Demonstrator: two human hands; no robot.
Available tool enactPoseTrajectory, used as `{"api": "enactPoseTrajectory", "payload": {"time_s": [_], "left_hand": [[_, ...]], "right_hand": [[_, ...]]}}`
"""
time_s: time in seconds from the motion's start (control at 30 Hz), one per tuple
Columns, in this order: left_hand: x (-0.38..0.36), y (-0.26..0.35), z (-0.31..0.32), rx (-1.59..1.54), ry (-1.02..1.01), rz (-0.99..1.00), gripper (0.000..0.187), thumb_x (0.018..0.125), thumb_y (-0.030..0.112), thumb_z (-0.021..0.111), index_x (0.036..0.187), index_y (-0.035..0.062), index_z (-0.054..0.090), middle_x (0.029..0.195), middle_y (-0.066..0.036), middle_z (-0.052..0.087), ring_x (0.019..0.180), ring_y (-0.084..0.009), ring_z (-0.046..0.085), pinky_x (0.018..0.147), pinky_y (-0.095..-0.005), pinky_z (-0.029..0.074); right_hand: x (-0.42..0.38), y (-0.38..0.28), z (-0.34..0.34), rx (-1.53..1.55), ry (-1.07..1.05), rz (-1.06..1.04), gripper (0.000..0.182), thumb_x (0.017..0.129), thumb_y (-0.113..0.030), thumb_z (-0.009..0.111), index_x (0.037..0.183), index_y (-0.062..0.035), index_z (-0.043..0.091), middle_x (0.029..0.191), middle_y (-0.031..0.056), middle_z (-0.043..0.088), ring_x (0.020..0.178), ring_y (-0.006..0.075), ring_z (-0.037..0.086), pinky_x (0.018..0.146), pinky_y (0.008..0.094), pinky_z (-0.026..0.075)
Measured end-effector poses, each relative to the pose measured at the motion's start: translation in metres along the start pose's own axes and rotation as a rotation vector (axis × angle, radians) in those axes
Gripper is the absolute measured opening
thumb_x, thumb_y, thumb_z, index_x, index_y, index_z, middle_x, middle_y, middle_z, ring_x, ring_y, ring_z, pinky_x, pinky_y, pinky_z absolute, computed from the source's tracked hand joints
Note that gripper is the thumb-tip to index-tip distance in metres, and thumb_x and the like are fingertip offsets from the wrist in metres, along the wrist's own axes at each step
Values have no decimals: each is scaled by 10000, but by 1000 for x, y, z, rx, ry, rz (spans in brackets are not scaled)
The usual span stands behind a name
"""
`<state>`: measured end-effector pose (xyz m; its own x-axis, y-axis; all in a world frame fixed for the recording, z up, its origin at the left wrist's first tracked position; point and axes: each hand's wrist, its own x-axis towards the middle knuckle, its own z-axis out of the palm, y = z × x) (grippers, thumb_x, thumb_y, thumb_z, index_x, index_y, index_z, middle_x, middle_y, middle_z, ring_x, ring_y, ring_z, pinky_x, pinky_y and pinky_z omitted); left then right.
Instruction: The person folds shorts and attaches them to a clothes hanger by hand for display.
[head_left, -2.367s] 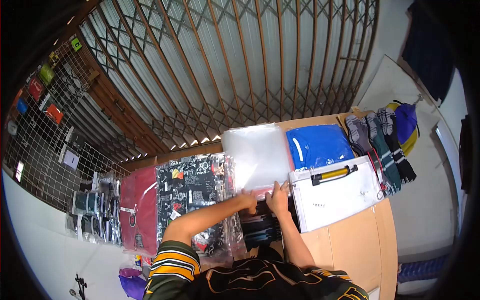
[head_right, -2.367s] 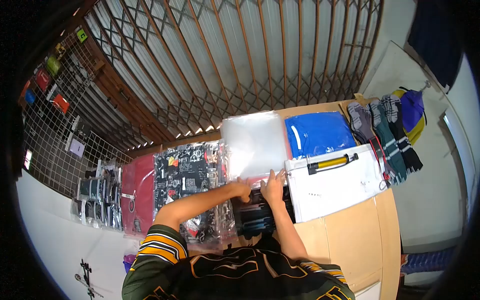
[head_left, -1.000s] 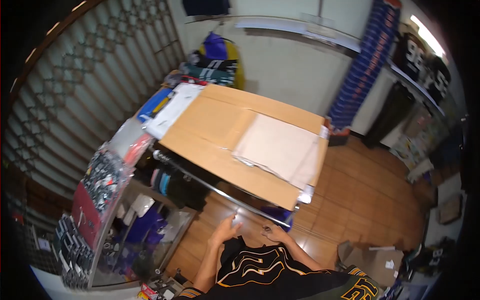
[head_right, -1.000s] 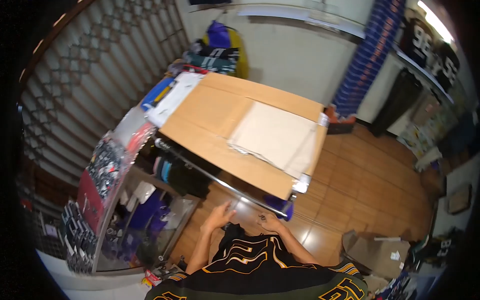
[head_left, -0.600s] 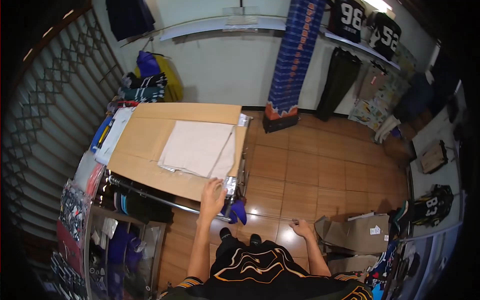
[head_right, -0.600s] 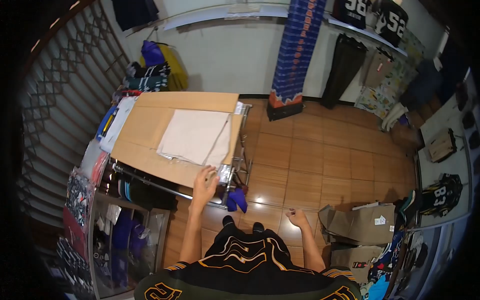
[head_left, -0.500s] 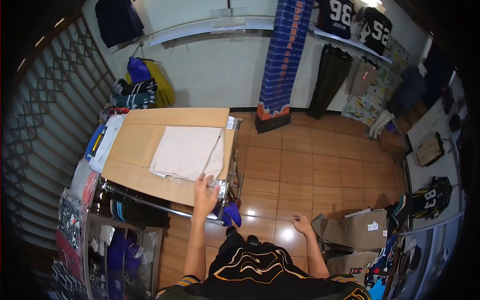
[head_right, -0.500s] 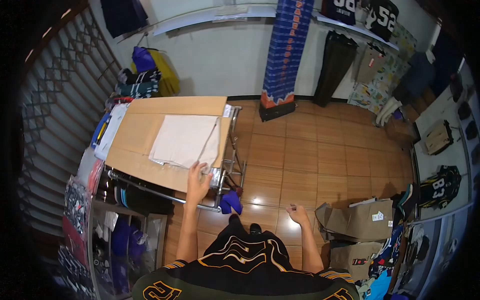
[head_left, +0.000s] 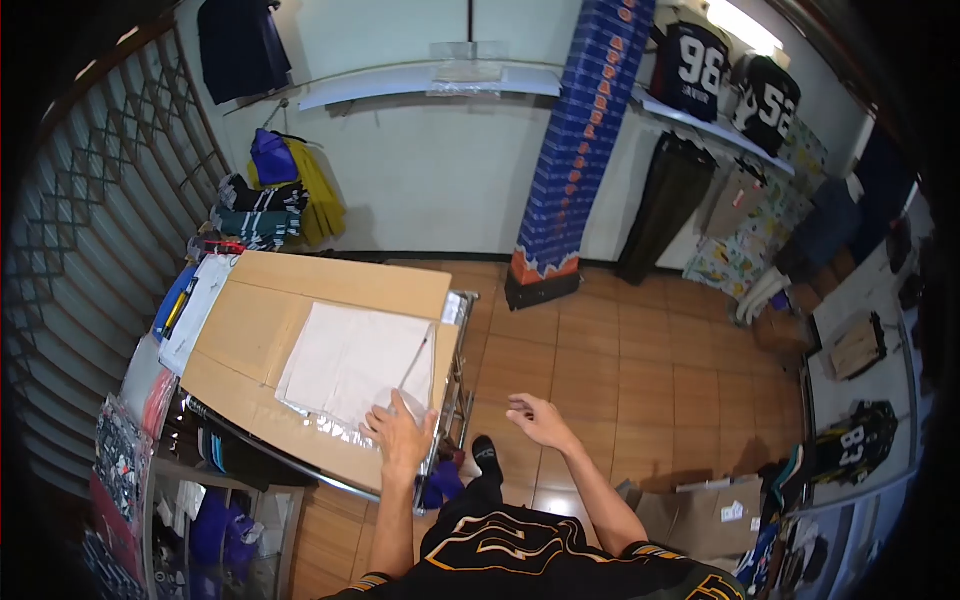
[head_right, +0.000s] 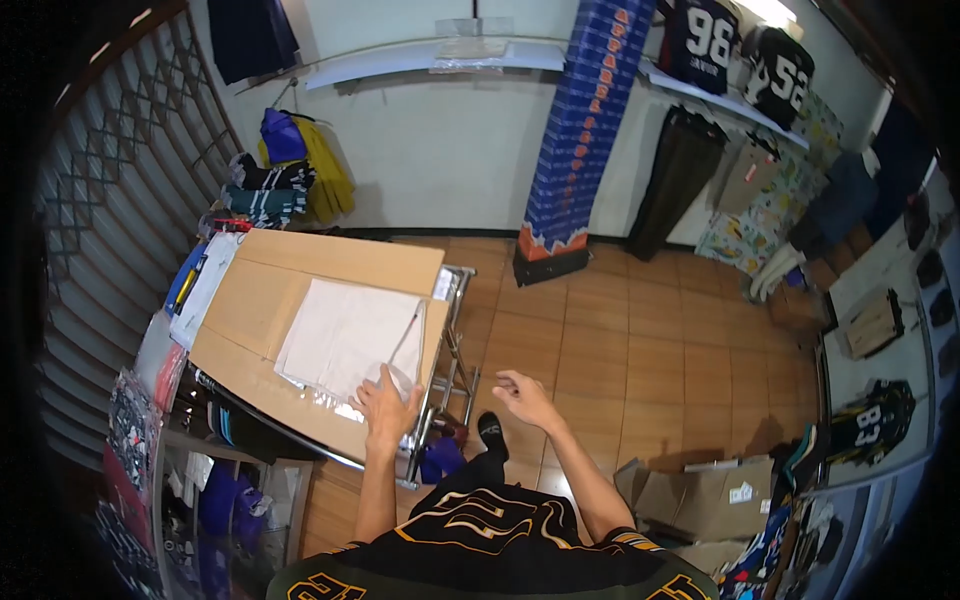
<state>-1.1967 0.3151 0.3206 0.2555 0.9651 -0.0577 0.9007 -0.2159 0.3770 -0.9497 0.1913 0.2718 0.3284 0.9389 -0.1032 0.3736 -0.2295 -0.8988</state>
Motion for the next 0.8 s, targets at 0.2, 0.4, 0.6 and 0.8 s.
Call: {"api": "enactPoseTrajectory", "payload": {"time_s": [0.2, 0.4, 0.6, 0.8], "left_hand": [[22, 25, 11, 15, -333, -147, 1042, 832, 581, 674, 1535, 37, 129, 1380, -589, -31, 1270, -786, -18, 1045, -773, 65], [29, 30, 16, -46, -324, -218, 1046, 862, 628, 606, 1544, 39, 76, 1341, -618, -48, 1248, -802, -41, 1025, -793, 65], [38, 27, 3, -145, -352, -239, 816, 899, 462, 636, 1474, 33, 246, 1325, -622, 76, 1233, -807, 96, 975, -811, 223], [35, 38, 9, -443, -17, -433, 841, 896, 508, 634, 1451, 2, 256, 1412, -547, 109, 1282, -754, 143, 1014, -761, 267]], "right_hand": [[133, -90, 15, 74, -194, -218, 358, 918, -169, 658, 1215, 24, 599, 1067, 194, 711, 928, 253, 712, 831, 362, 559], [211, -138, 59, 118, -382, -422, 354, 908, -124, 658, 1212, 44, 588, 1121, 201, 690, 978, 257, 699, 845, 354, 553], [259, -147, 116, 18, -531, -581, 340, 911, -143, 660, 1214, 4, 616, 1161, 185, 678, 1000, 289, 681, 882, 358, 540], [294, -174, 156, -103, -691, -775, 355, 889, -108, 658, 1228, -16, 606, 1185, 203, 655, 1112, 329, 636, 930, 367, 522]]}}
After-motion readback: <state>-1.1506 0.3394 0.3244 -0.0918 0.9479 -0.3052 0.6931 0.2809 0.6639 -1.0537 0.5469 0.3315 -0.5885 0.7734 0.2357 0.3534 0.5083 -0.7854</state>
